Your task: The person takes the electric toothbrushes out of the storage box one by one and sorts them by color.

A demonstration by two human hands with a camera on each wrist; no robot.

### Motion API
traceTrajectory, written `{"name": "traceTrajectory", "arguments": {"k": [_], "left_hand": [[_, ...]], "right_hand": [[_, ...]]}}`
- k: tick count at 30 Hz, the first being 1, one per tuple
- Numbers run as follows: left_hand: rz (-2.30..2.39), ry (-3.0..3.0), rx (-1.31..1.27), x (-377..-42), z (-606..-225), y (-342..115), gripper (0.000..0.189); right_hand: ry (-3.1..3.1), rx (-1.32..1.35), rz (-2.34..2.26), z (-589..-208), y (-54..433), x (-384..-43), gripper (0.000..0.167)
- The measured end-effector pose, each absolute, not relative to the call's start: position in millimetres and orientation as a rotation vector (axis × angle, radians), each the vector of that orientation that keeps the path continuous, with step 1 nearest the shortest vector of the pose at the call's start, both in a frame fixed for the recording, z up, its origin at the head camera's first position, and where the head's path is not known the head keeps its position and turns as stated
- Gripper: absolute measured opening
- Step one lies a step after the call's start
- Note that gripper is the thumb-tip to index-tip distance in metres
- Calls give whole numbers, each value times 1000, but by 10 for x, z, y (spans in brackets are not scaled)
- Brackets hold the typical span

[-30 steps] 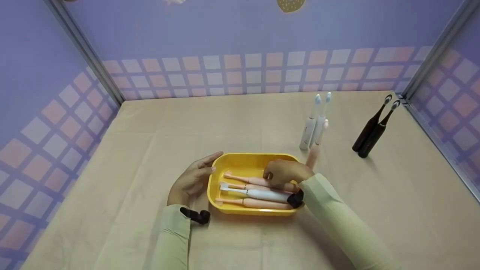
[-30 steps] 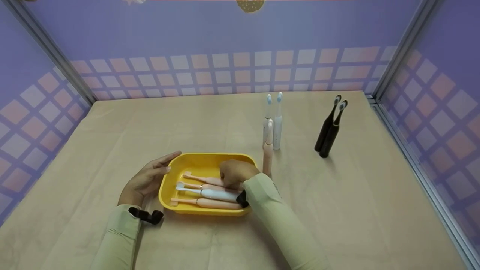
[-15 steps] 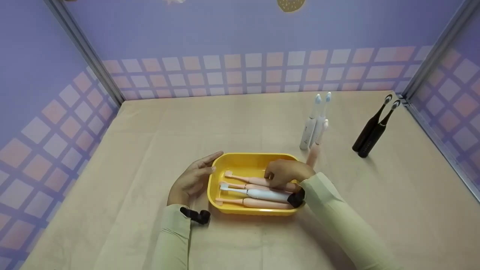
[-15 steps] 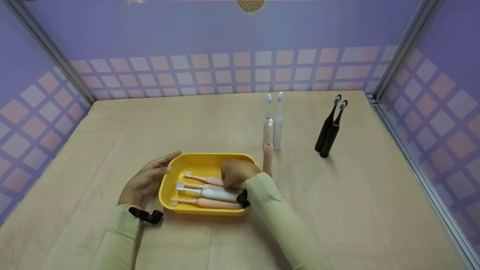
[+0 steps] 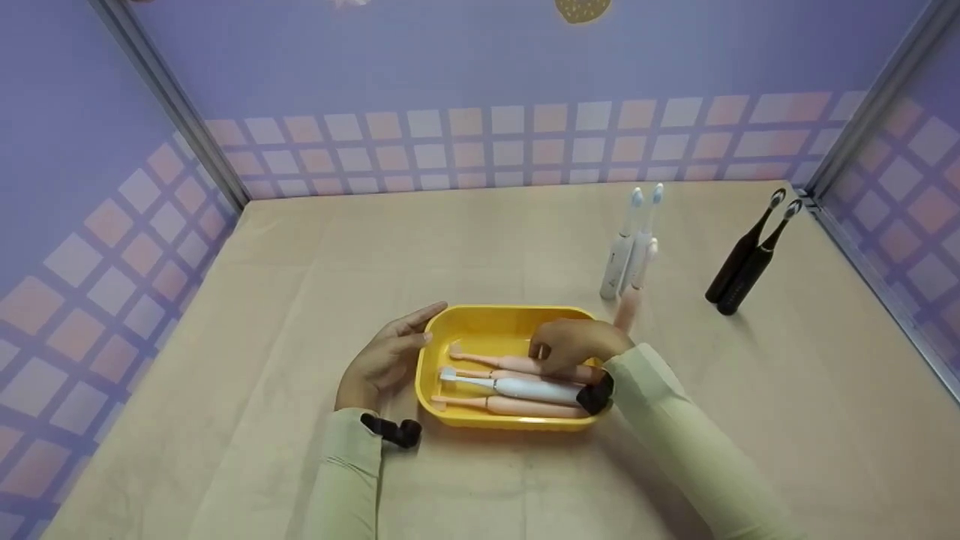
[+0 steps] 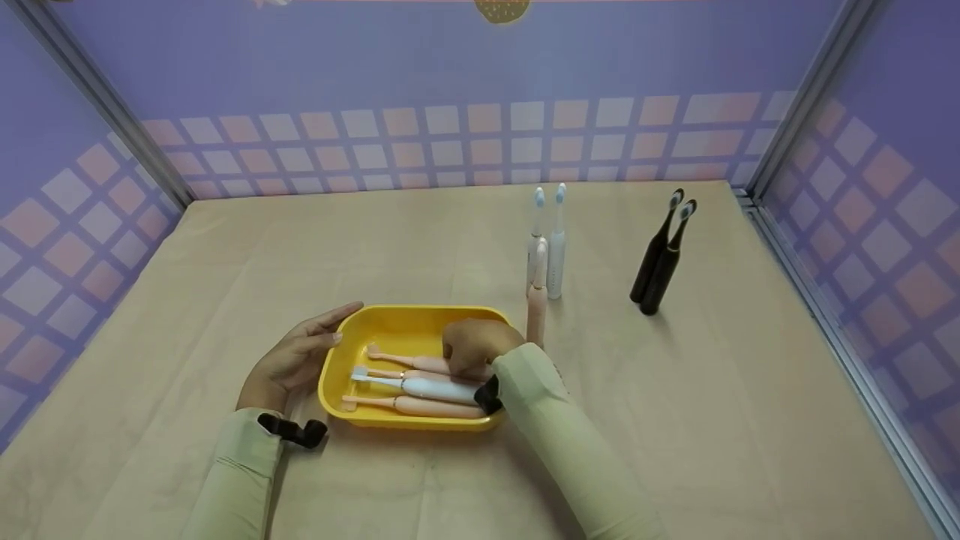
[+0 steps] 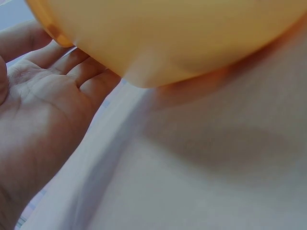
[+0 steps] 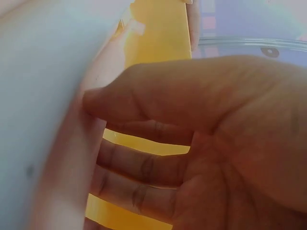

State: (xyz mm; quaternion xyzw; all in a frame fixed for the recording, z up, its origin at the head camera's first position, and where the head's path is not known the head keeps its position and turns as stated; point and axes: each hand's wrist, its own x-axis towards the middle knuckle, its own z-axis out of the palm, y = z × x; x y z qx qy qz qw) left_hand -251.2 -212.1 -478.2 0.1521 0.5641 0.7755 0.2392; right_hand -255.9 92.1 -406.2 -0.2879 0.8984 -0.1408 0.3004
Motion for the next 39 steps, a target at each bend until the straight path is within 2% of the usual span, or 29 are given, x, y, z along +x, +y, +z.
{"name": "traceTrajectory", "arguments": {"k": [19, 30, 39], "left_hand": [[2122, 1566, 372, -2509, -4750, -2095, 58], [2135, 1559, 393, -2516, -4765, -2103, 60], [2112, 1513, 442, -2505, -4752, -2122, 60]], "right_hand": [[2395, -831, -317, -4037, 938, -2572, 33], [2428, -819, -458, -3988, 980, -2544, 29], [2494, -907, -584, -3989, 1063, -2548, 29]]}}
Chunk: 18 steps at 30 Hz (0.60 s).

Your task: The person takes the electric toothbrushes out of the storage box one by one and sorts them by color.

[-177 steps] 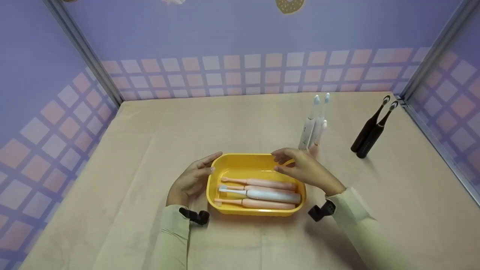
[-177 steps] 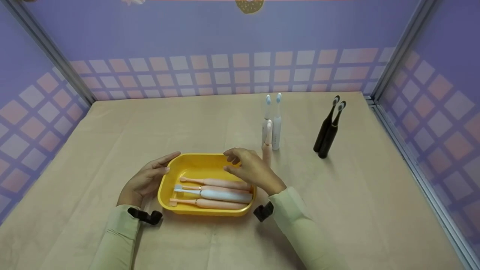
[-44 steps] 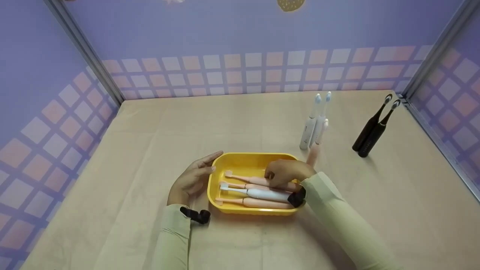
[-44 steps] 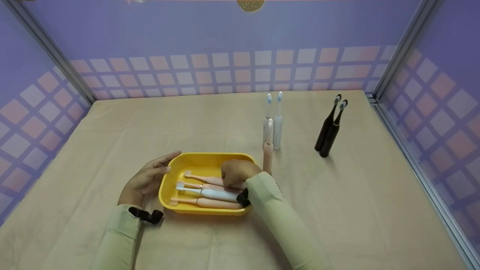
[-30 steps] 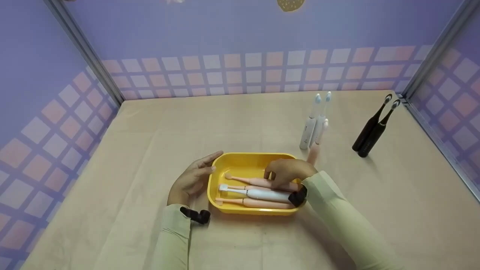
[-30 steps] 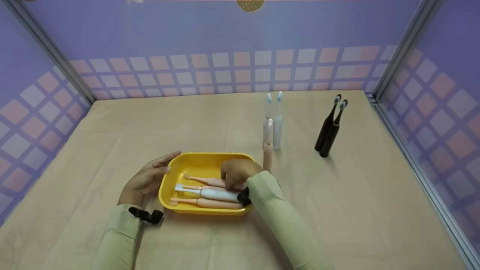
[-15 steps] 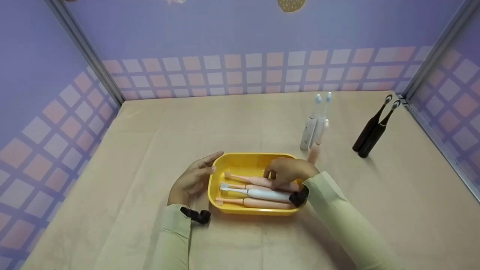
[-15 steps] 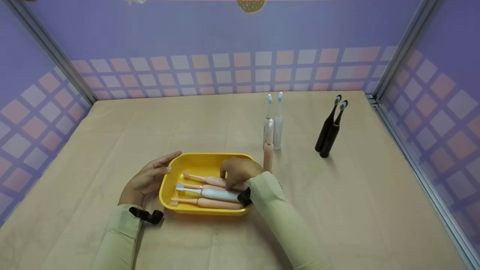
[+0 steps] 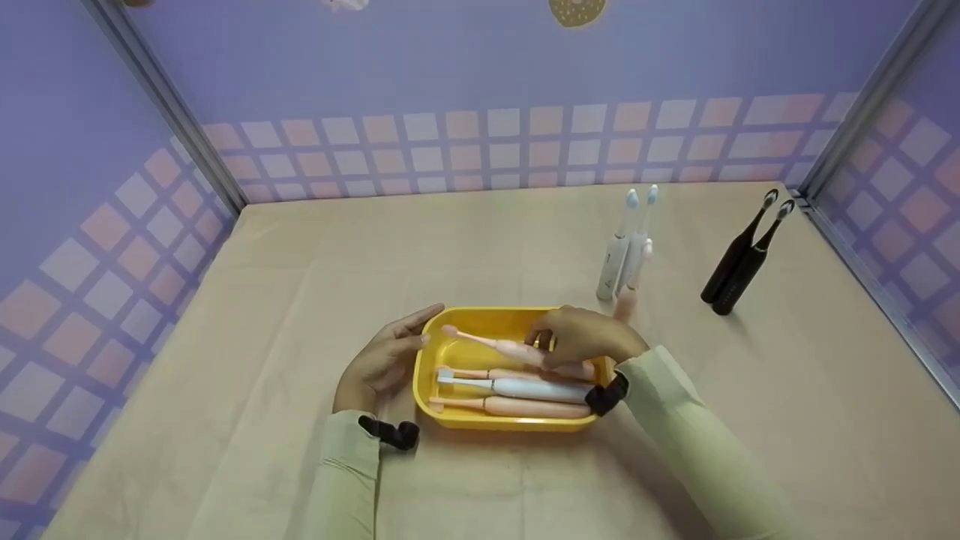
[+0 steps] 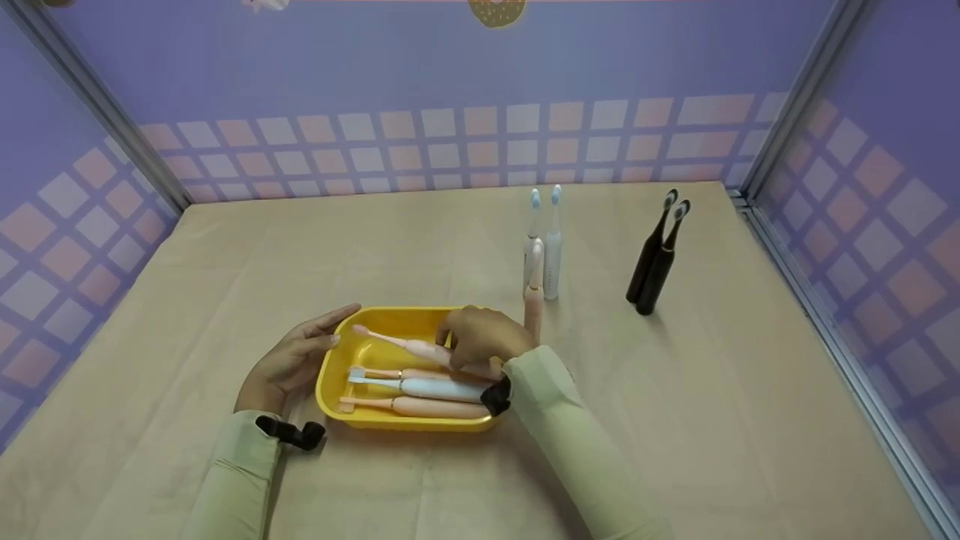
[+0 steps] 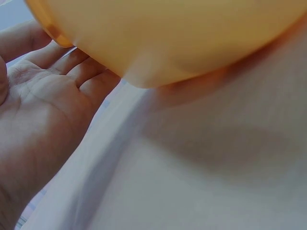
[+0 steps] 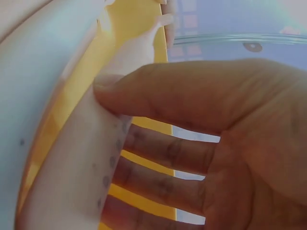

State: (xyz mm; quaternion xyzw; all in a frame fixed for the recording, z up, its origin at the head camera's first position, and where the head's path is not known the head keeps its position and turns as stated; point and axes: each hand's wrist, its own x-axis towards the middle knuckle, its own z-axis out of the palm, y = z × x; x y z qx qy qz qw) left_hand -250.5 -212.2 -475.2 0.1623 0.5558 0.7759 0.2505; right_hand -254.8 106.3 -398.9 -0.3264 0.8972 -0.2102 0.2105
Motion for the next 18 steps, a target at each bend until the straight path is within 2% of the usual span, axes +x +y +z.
{"name": "traceTrajectory", "arguments": {"k": [18], "left_hand": [[2130, 1533, 422, -2518, -4781, -2114, 57]], "right_hand": [[2584, -858, -806, -3973, 1126, -2460, 34]]}}
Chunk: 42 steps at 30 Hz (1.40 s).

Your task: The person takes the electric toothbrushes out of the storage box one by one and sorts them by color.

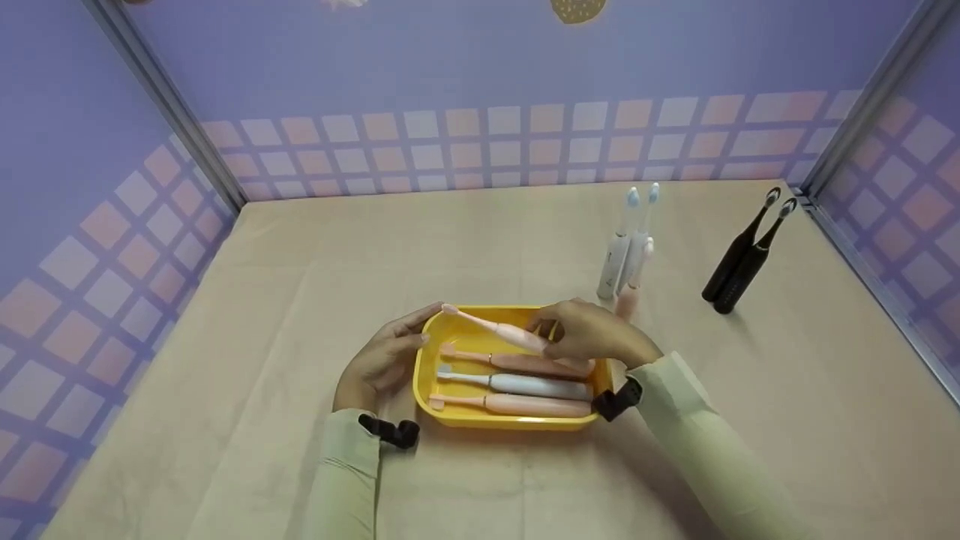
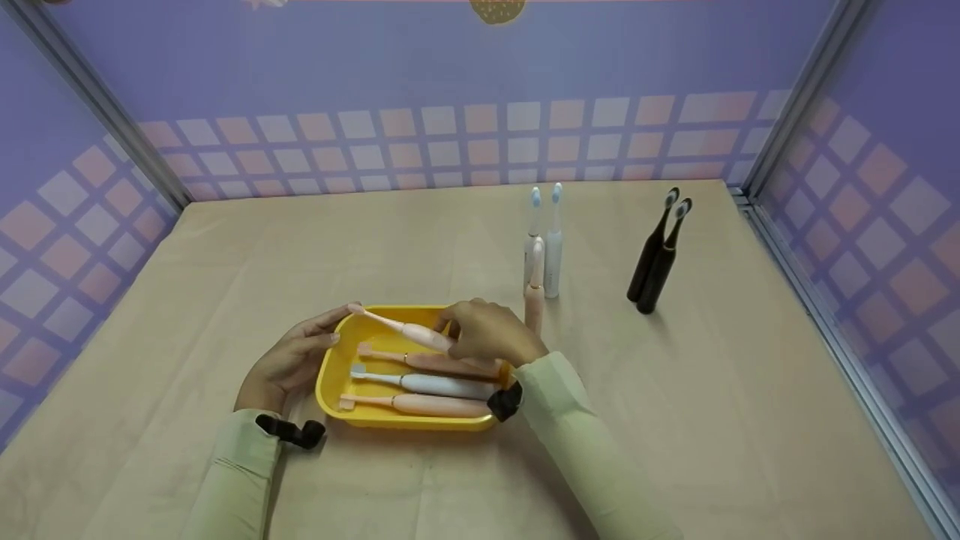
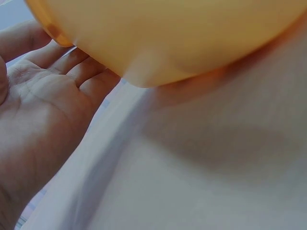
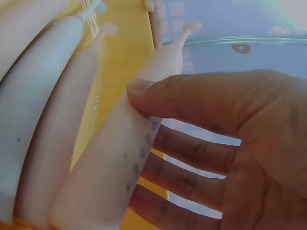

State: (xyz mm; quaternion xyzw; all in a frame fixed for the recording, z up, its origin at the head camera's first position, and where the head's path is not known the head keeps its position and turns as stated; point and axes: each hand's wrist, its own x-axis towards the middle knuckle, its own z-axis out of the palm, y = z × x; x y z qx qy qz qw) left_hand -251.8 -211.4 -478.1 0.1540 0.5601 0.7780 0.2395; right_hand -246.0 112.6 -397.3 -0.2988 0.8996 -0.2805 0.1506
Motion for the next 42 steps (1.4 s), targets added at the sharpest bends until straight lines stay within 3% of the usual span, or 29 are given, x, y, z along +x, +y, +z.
{"name": "traceTrajectory", "arguments": {"k": [42], "left_hand": [[2113, 1550, 358, -2504, -4755, -2111, 59]], "right_hand": [[2756, -920, -1170, -3923, 1251, -2198, 32]]}}
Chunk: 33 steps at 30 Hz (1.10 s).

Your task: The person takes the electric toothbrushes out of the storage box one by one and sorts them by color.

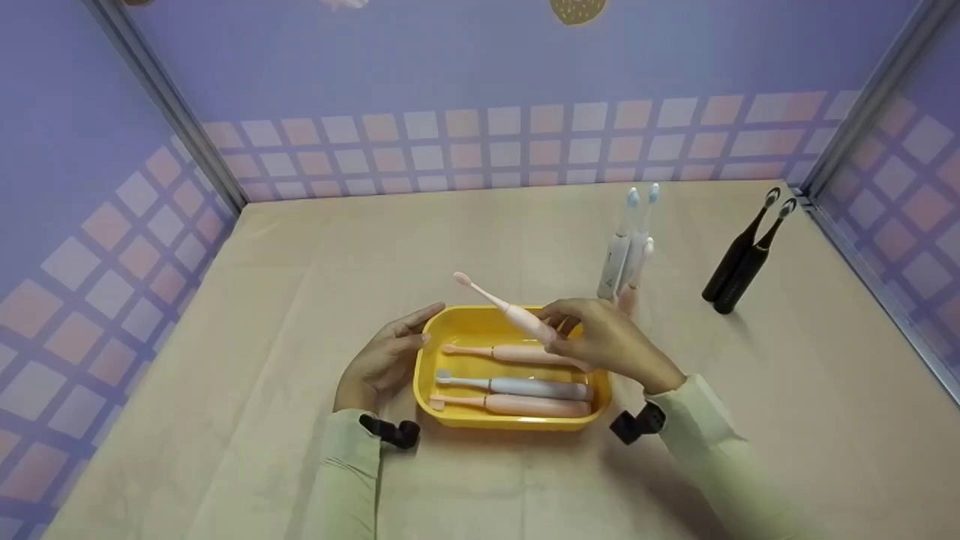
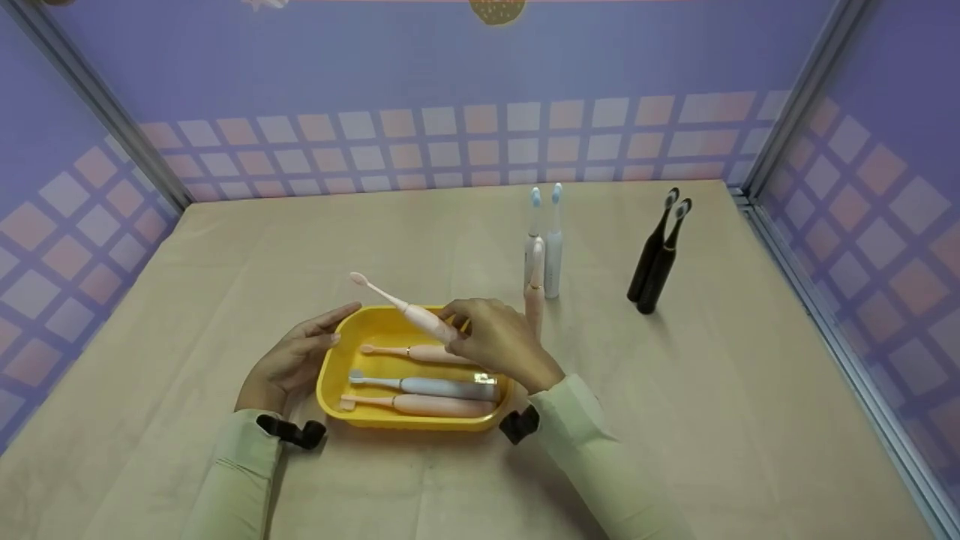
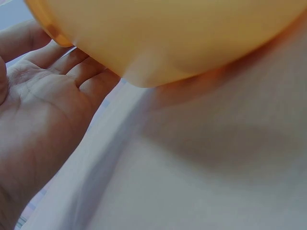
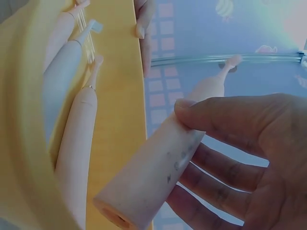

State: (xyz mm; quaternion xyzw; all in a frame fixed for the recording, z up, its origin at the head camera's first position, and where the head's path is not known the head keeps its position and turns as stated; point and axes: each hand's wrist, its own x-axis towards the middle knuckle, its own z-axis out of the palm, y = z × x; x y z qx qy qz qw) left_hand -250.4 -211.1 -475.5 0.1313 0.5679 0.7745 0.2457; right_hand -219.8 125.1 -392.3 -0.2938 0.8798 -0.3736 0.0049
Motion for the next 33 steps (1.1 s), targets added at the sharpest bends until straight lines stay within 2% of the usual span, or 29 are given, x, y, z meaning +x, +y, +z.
{"name": "traceTrajectory", "arguments": {"k": [33], "left_hand": [[2127, 1541, 365, -2499, -4755, -2101, 57]], "right_hand": [[2793, -883, -1500, -3990, 1403, -2064, 33]]}}
